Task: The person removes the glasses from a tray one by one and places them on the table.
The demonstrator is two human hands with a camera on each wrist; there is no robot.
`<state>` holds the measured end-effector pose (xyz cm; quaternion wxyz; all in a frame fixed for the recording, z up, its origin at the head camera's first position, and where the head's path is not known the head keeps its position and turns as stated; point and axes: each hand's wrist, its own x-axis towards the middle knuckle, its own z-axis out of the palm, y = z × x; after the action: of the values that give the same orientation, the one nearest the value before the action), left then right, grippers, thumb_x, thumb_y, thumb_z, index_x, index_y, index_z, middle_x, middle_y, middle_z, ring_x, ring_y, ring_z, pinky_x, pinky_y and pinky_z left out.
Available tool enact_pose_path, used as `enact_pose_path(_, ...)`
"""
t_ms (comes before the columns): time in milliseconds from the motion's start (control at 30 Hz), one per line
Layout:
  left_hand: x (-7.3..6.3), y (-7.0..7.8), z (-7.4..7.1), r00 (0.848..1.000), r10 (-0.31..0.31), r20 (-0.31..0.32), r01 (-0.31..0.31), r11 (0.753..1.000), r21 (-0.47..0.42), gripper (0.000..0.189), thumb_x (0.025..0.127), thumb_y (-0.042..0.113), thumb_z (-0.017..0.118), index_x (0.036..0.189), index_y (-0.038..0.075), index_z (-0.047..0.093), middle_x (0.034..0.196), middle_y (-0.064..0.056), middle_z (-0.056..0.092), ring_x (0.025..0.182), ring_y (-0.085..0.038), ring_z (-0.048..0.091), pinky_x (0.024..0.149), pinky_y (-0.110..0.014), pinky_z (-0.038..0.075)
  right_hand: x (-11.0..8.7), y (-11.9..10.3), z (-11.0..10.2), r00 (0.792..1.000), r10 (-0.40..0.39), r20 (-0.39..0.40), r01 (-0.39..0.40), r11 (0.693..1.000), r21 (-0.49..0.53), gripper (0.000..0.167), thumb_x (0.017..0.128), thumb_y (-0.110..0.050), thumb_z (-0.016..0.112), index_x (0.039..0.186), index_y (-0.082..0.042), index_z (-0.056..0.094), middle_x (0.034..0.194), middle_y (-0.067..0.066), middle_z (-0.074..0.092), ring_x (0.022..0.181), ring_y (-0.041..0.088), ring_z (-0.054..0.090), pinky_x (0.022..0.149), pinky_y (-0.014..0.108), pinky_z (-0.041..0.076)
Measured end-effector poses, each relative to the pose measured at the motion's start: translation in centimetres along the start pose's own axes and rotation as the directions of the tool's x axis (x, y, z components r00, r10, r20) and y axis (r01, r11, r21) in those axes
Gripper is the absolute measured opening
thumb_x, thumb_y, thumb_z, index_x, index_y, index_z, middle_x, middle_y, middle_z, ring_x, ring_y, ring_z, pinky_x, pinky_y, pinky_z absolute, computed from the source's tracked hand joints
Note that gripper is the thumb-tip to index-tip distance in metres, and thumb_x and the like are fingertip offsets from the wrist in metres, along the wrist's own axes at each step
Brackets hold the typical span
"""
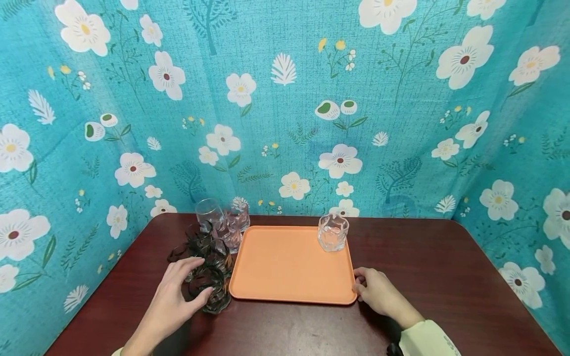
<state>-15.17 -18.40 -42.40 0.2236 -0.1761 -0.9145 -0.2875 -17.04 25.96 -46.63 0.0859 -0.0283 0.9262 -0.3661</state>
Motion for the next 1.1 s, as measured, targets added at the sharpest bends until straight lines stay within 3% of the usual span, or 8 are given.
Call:
enact_pose_path(367,2.8,4.2,0.6,0.986,0.164,0.006,-0.162,0.979,-0.123,0.057,0.076,0.028,0.079,0.127,0.018,0.056,0.125,0.005,0.051,0.112,-0.014,0.044,0.085,-0.044,0.043,0.0,0.0,0.1,1.0,0.01,0.003,-0.01,1.0,0.008,0.034,0.088,0.0,0.062,0.118,0.013,0.054,0.08,0.003,0.06,0.061,0.015,0.059,0.054,0.029,0.048)
enact_pose_path(500,4.0,5.6,1.8,0.979,0.204,0.011,-0.199,0.963,-0.183,0.056,0.077,0.03,0.077,0.127,0.017,0.055,0.125,0.007,0.052,0.112,-0.01,0.043,0.088,-0.041,0.043,0.0,0.0,0.0,1.0,0.012,0.004,-0.012,1.0,0.004,0.034,0.088,-0.001,0.062,0.119,0.013,0.054,0.08,0.003,0.06,0.061,0.015,0.059,0.054,0.029,0.048)
enact_pose_path(700,6.1,7.5,4.4,0.964,0.266,0.003,-0.258,0.937,-0.237,0.053,0.079,0.029,0.074,0.126,0.012,0.056,0.123,0.002,0.054,0.119,-0.018,0.045,0.1,-0.045,0.035,0.0,0.1,0.1,1.0,0.021,0.003,-0.021,1.0,0.011,0.035,0.088,0.0,0.062,0.119,0.014,0.053,0.079,0.003,0.06,0.061,0.015,0.058,0.053,0.029,0.048)
enact_pose_path(800,7.0,8.3,5.7,0.96,0.279,0.01,-0.266,0.928,-0.26,0.052,0.081,0.03,0.073,0.127,0.011,0.056,0.122,-0.001,0.054,0.116,-0.018,0.047,0.096,-0.044,0.038,0.0,0.0,0.1,1.0,0.019,0.004,-0.019,1.0,0.015,0.034,0.089,0.0,0.061,0.119,0.014,0.053,0.08,0.003,0.06,0.061,0.015,0.058,0.053,0.029,0.048)
enact_pose_path(900,8.0,9.3,6.9,0.965,0.257,0.046,-0.236,0.933,-0.273,0.053,0.082,0.033,0.071,0.127,0.011,0.055,0.122,-0.001,0.054,0.114,-0.018,0.047,0.092,-0.039,0.042,-0.1,-0.1,0.1,1.0,0.019,-0.001,-0.019,1.0,0.014,0.034,0.088,0.0,0.062,0.118,0.013,0.054,0.079,0.003,0.06,0.061,0.015,0.058,0.054,0.029,0.048)
enact_pose_path(1100,10.1,10.5,9.4,0.969,0.215,0.119,-0.176,0.946,-0.272,0.053,0.082,0.033,0.071,0.127,0.01,0.056,0.121,-0.001,0.055,0.114,-0.018,0.048,0.098,-0.037,0.038,-0.1,-0.2,0.1,1.0,0.012,-0.005,-0.012,1.0,0.011,0.034,0.088,0.001,0.062,0.118,0.014,0.054,0.08,0.003,0.06,0.06,0.015,0.059,0.054,0.028,0.049)
